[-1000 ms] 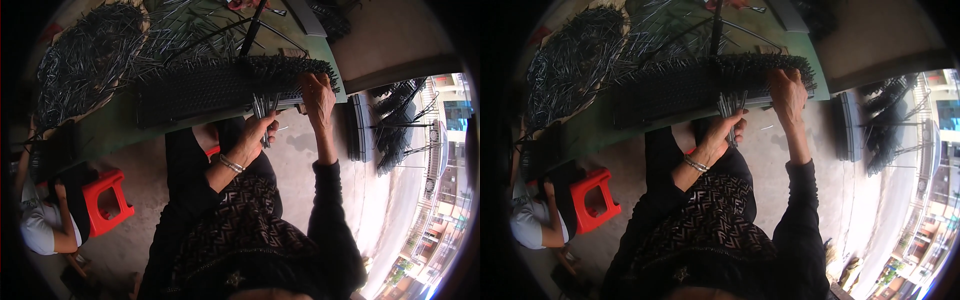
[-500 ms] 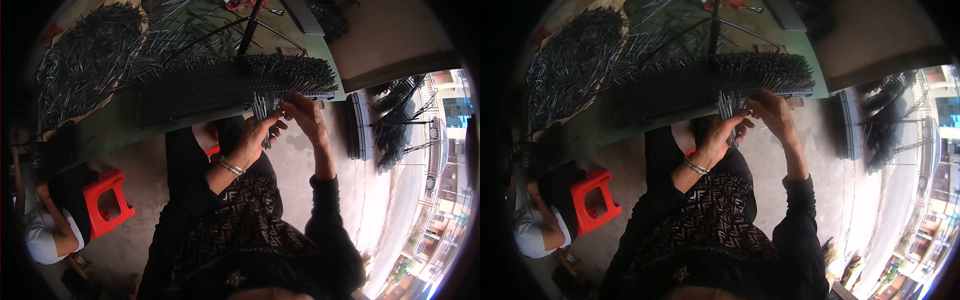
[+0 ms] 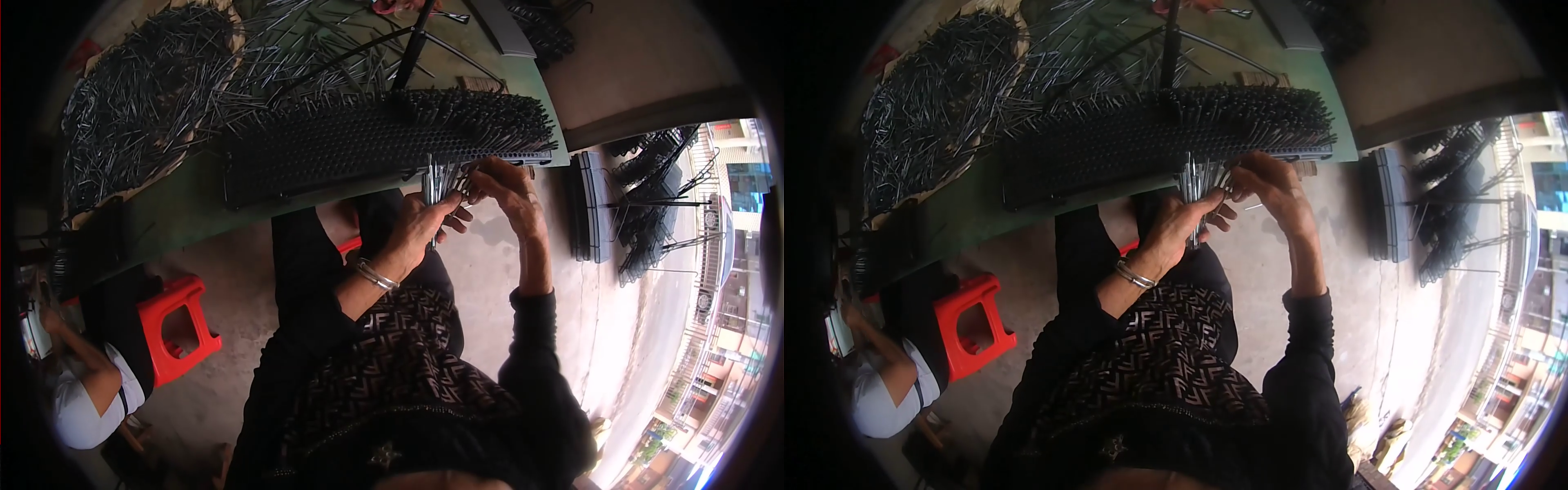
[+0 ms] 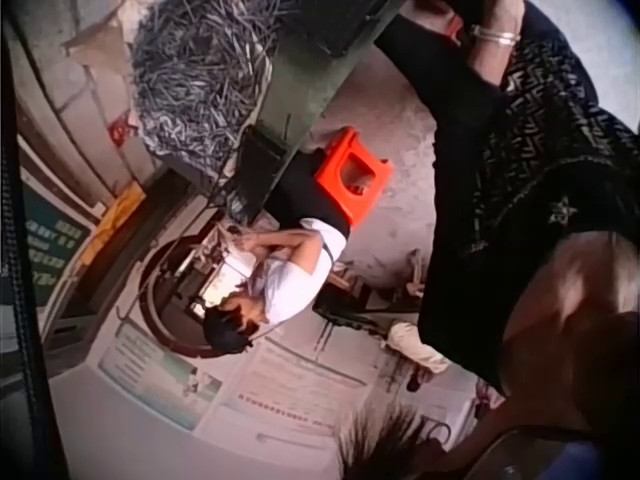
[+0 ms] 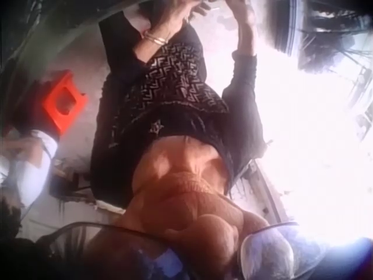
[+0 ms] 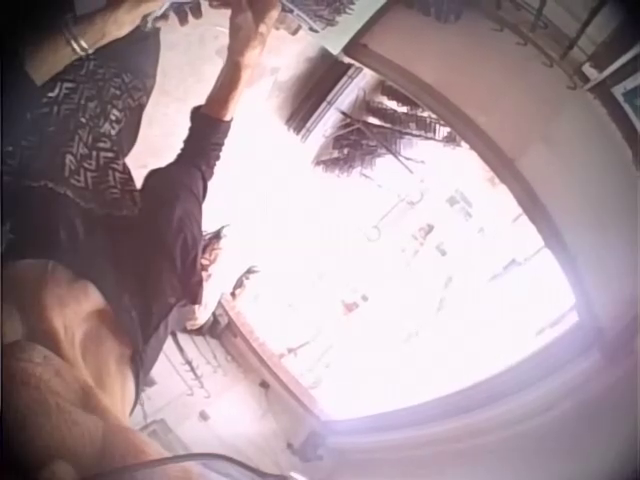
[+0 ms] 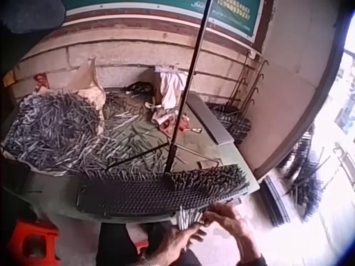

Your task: Assembling thin metal spokes into a holding jig to create a brush-like component.

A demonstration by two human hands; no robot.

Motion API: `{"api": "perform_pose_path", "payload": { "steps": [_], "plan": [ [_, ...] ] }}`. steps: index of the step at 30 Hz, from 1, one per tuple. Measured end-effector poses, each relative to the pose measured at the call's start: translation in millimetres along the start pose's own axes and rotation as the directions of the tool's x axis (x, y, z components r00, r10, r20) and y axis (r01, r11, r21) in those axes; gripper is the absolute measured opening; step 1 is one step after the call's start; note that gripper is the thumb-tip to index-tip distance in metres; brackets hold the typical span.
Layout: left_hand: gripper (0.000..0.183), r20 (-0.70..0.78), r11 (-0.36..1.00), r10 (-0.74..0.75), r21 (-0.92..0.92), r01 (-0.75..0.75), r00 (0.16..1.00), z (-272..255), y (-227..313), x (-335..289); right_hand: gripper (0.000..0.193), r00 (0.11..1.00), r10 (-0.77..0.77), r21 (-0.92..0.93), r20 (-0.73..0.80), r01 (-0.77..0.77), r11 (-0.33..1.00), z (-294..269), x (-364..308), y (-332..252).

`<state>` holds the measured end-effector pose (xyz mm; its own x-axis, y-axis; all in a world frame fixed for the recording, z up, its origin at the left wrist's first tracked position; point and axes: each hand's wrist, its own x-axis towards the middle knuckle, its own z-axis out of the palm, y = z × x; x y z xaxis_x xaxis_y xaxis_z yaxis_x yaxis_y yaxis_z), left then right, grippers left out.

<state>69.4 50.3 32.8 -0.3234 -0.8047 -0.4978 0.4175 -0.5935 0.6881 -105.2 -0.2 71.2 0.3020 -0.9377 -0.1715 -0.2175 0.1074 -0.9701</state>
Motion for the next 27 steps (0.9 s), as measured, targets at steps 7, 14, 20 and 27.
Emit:
{"api": "perform_pose_path", "payload": {
  "steps": [7, 14, 20, 27],
  "plan": [
    [0.023, 0.035, 0.997, 0.02, 0.073, -0.022, 0.999, -2, 5, 2, 0.016, 1.0, 0.029, 0.0, 0.007, -0.029, 1.0, -4, 3, 3],
    [0.031, -0.054, 0.98, -0.03, -0.198, 0.018, 0.998, -6, 8, 16, 0.012, 0.877, -0.268, -0.343, -0.4, 0.128, 0.931, -4, 9, -23],
    [0.027, 0.038, 0.923, -0.031, -0.382, 0.043, 0.999, -7, -4, 34, 0.012, 0.726, -0.472, -0.511, -0.5, 0.194, 0.838, 2, 36, -5],
    [0.019, 0.024, 0.913, -0.016, -0.406, 0.024, 1.0, -11, -12, 38, 0.014, 0.73, -0.512, -0.614, -0.454, 0.16, 0.773, 3, 42, 2]
  ]
}}
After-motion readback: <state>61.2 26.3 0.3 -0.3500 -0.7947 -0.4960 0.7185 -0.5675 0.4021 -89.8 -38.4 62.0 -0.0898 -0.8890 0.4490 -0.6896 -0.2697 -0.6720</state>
